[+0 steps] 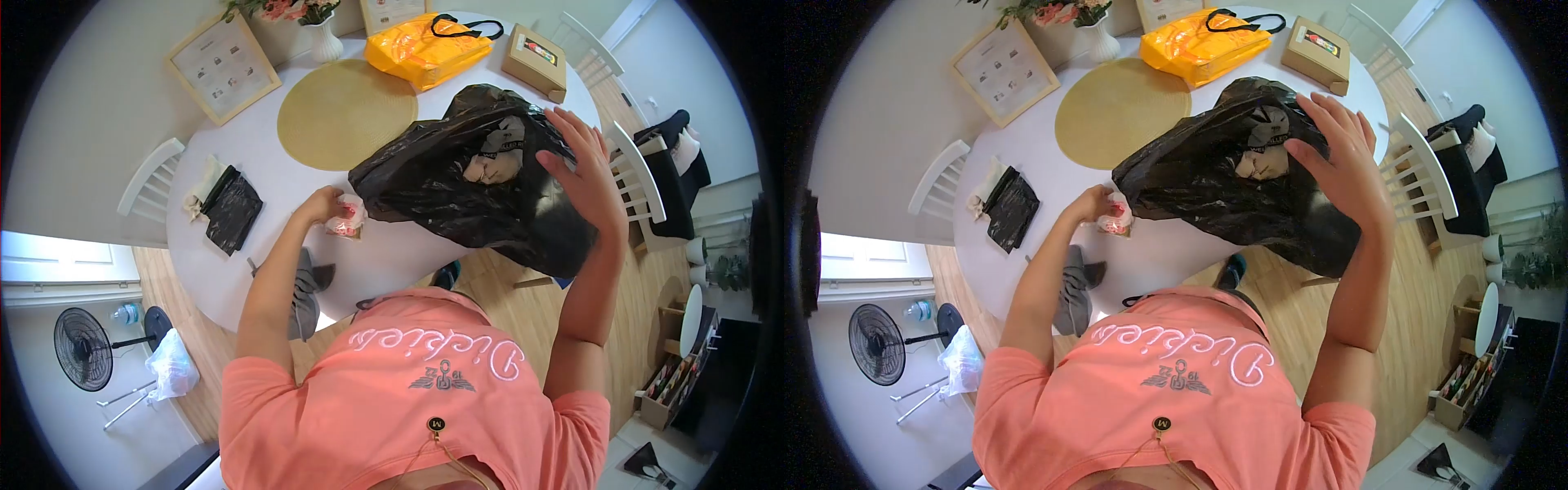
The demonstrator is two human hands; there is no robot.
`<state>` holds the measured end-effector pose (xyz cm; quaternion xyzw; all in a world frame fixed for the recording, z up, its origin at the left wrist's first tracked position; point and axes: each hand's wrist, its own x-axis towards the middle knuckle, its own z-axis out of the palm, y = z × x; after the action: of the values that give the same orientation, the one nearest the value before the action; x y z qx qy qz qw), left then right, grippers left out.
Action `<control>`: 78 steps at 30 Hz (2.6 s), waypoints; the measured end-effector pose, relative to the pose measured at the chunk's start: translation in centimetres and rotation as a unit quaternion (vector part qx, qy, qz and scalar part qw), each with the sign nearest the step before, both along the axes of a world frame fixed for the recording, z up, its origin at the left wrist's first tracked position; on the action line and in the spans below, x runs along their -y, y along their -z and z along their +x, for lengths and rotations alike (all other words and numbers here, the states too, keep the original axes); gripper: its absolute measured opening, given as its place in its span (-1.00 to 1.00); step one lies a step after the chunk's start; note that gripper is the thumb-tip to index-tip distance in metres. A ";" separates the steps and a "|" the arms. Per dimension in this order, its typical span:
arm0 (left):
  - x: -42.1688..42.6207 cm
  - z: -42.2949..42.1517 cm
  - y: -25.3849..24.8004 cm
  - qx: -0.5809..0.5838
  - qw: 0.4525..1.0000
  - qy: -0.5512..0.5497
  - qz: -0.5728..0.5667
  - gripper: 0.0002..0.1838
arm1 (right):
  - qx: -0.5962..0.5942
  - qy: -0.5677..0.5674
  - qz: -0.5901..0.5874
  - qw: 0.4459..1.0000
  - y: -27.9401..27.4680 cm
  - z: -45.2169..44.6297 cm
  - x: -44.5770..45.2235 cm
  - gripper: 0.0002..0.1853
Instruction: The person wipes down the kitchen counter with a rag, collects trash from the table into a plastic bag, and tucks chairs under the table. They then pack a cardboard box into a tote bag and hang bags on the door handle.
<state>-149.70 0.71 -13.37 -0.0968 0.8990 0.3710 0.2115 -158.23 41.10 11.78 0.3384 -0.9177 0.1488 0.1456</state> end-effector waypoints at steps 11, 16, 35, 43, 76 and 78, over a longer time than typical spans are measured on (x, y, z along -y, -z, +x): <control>-1.6 5.2 -14.1 -0.099 0.989 0.095 -0.048 -0.61 | 0.026 0.170 -0.025 0.985 3.3 3.1 -5.4 -0.28; -7.3 5.5 -23.3 -0.137 0.976 0.019 0.171 -0.74 | 0.106 0.277 0.009 0.955 6.9 2.2 -7.8 -0.12; -32.7 -14.5 -4.3 -0.317 0.928 0.186 -0.057 -0.70 | 0.151 0.255 -0.254 0.921 3.8 1.5 -10.7 -0.76; -29.5 -13.7 -1.4 -0.479 0.857 0.187 -0.044 -0.62 | 0.189 0.218 -0.309 0.906 5.4 -0.9 -11.5 -0.67; -4.5 -2.7 -16.5 -0.491 0.854 -0.130 0.114 -0.46 | 0.178 -0.031 -0.321 0.930 8.0 3.2 -6.9 -0.69; -5.3 -5.1 -7.2 -0.309 0.950 0.019 0.045 -0.38 | 0.180 -0.017 -0.366 0.913 8.1 3.7 -6.8 -0.72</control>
<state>-154.82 6.04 -6.17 0.0495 0.9044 0.4189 -0.0651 -154.49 47.93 3.67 0.2446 -0.8039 0.5348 0.0892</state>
